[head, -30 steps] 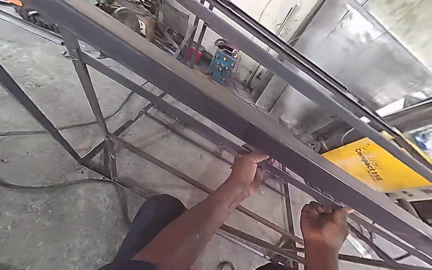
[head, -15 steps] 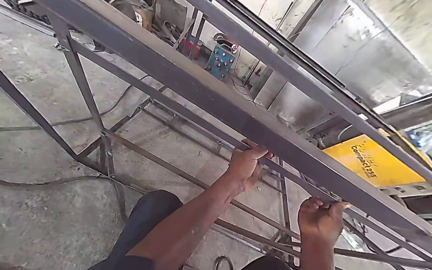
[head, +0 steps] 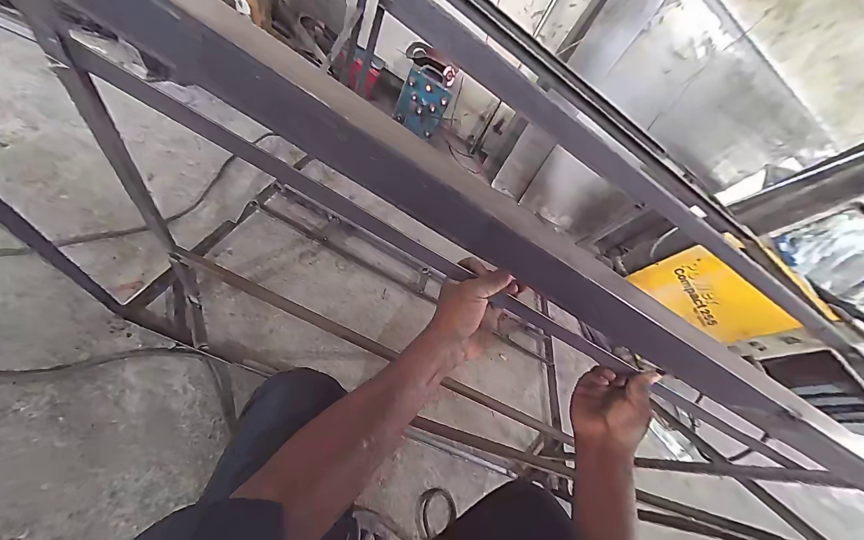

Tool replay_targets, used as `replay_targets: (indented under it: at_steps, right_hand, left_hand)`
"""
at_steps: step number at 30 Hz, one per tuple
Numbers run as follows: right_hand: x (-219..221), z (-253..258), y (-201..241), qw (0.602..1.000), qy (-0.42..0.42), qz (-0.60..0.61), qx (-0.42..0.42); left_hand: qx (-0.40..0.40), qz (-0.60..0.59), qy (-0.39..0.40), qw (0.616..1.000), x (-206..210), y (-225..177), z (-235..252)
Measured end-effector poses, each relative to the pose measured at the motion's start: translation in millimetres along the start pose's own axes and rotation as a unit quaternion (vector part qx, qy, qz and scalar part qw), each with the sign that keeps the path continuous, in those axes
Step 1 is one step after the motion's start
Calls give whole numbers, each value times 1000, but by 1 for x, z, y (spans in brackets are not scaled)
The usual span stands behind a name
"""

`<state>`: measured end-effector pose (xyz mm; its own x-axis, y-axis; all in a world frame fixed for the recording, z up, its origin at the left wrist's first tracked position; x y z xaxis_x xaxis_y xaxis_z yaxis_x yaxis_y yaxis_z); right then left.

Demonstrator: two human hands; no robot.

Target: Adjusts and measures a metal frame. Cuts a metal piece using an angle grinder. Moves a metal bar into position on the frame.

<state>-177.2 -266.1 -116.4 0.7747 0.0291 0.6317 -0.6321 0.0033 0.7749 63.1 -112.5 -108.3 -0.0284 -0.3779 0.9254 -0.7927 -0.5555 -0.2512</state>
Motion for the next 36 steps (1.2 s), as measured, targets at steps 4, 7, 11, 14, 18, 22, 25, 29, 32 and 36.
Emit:
replay_targets:
  at_steps: [4,7,11,14,18,22,25,29,32,36]
  right_hand:
    - [-1,0,-4,1000,-21,-12,9]
    - [0,-3,-2,998,-44,-43,-1]
    - [-14,2,-4,995,-77,-56,-9]
    - [-21,4,-5,996,-64,-54,0]
    - [-18,18,-8,999,-47,9,6]
    - [-20,18,-9,996,-76,24,28]
    - [-20,18,-9,997,-67,31,31]
    - [-21,17,-6,998,-48,37,28]
    - [-22,17,-5,998,-33,41,28]
    - [-25,17,-5,998,-33,39,34]
  left_hand:
    - [14,20,-10,1000,-2,-3,-3]
    - [10,77,-27,997,-1,-2,-9]
    - [10,61,-13,998,-6,6,-3]
    - [21,47,58,997,-8,12,6]
    - [72,42,151,985,-4,15,13]
    - [64,44,143,987,-11,16,20]
    - [46,29,144,988,-8,14,15]
    - [33,1,122,992,-3,14,11]
    - [42,-13,125,991,-4,14,15]
    - [43,-17,127,991,-4,16,18]
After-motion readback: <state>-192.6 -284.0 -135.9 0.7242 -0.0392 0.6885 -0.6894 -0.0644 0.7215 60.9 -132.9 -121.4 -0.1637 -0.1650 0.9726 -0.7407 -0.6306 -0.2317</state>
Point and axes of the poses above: each hand's wrist, its own z-axis towards the middle knuckle, its own x-axis out of the palm, y = z × x, the point moved 6 cm from there along z, towards the middle knuckle, and after that the axes turned 15 degrees about -y, right-handed, at the moved point
